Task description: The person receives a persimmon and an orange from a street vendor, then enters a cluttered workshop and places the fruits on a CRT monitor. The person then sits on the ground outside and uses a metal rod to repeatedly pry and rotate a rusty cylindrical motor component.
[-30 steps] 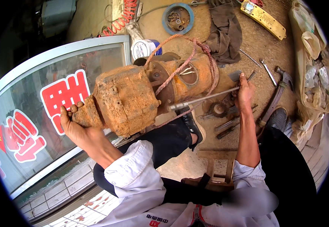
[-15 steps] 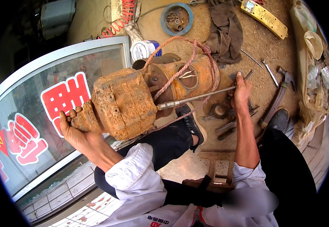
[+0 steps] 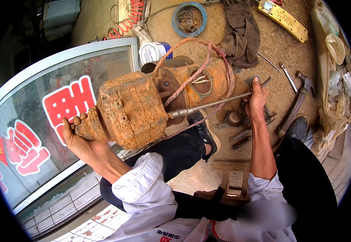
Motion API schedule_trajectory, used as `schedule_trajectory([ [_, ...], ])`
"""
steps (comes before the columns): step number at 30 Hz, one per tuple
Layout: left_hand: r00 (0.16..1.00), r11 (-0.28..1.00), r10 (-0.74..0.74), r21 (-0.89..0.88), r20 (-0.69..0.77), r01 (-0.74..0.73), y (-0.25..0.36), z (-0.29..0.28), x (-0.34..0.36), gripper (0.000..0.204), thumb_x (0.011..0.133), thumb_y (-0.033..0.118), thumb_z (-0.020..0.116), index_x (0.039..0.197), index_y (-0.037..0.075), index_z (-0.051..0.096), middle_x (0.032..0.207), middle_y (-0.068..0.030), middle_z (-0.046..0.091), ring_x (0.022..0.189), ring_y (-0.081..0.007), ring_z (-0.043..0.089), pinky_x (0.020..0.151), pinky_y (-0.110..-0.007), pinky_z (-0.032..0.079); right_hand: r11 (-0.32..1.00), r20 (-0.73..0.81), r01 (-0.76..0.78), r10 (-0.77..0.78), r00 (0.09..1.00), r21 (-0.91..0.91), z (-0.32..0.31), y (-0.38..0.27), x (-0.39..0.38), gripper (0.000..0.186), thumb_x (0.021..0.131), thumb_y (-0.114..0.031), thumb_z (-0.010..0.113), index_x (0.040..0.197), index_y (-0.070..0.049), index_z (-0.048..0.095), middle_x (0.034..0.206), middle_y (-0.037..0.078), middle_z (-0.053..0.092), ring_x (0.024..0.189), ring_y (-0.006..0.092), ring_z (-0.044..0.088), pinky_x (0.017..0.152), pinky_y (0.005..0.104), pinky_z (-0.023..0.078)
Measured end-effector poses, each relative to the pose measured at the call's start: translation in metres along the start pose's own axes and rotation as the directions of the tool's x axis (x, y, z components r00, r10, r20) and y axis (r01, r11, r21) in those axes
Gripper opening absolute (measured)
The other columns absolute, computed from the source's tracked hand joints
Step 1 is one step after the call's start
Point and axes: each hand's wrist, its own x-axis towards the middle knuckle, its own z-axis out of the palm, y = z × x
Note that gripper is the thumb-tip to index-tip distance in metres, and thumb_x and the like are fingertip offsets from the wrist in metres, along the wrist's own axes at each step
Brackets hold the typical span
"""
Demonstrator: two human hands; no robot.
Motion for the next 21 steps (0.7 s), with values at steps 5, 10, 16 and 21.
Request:
schedule_trajectory([
  [5,1.000,1.000,0.002,-0.007,-0.008,-0.002,-0.0010,-0.0006,0.0010,0.022,0.092,0.019,0.060,0.076,0.009,0.050,0.067,-0.0047,0.056,0.066,-0.0226,0.060,0.068,-0.041,0.053,1.000,-0.015,-0.012,0.012,1.000,0.000,0.0005,0.0000,-0.0002,0.034,0.098,-0.033,0.052,0.071,-0.012,0.049,0.056,-0.006,0.037,0.043,0.0062,0.035,0.039,0.0251,0.031],
  [10,1.000,1.000,0.003,-0.004,-0.004,-0.003,-0.0009,-0.0017,0.0012,0.021,0.093,0.019,0.059,0.076,0.009,0.050,0.067,-0.0049,0.057,0.066,-0.0226,0.060,0.068,-0.041,0.053,0.998,0.011,-0.035,0.034,0.999,0.045,-0.0012,0.0010,0.0004,0.035,0.098,-0.034,0.052,0.071,-0.011,0.049,0.056,-0.005,0.039,0.043,0.0068,0.036,0.039,0.0253,0.031],
  [16,1.000,1.000,0.004,-0.004,-0.009,-0.004,-0.0009,-0.0021,0.0013,0.021,0.092,0.019,0.059,0.076,0.009,0.051,0.068,-0.0047,0.056,0.066,-0.0220,0.059,0.068,-0.041,0.053,1.000,-0.024,-0.003,0.003,1.000,0.008,0.0054,-0.0055,-0.0015,0.037,0.097,-0.033,0.054,0.069,-0.010,0.046,0.054,-0.002,0.038,0.042,0.0095,0.033,0.040,0.0277,0.029],
  [21,1.000,1.000,0.009,0.010,-0.018,-0.009,-0.0004,-0.0012,0.0004,0.021,0.093,0.019,0.059,0.076,0.008,0.052,0.068,-0.0048,0.056,0.066,-0.0217,0.059,0.069,-0.041,0.053,1.000,-0.049,0.015,-0.013,0.999,0.025,0.0068,0.0018,-0.0008,0.035,0.097,-0.034,0.053,0.072,-0.010,0.049,0.057,-0.004,0.039,0.045,0.0084,0.037,0.040,0.0267,0.035],
])
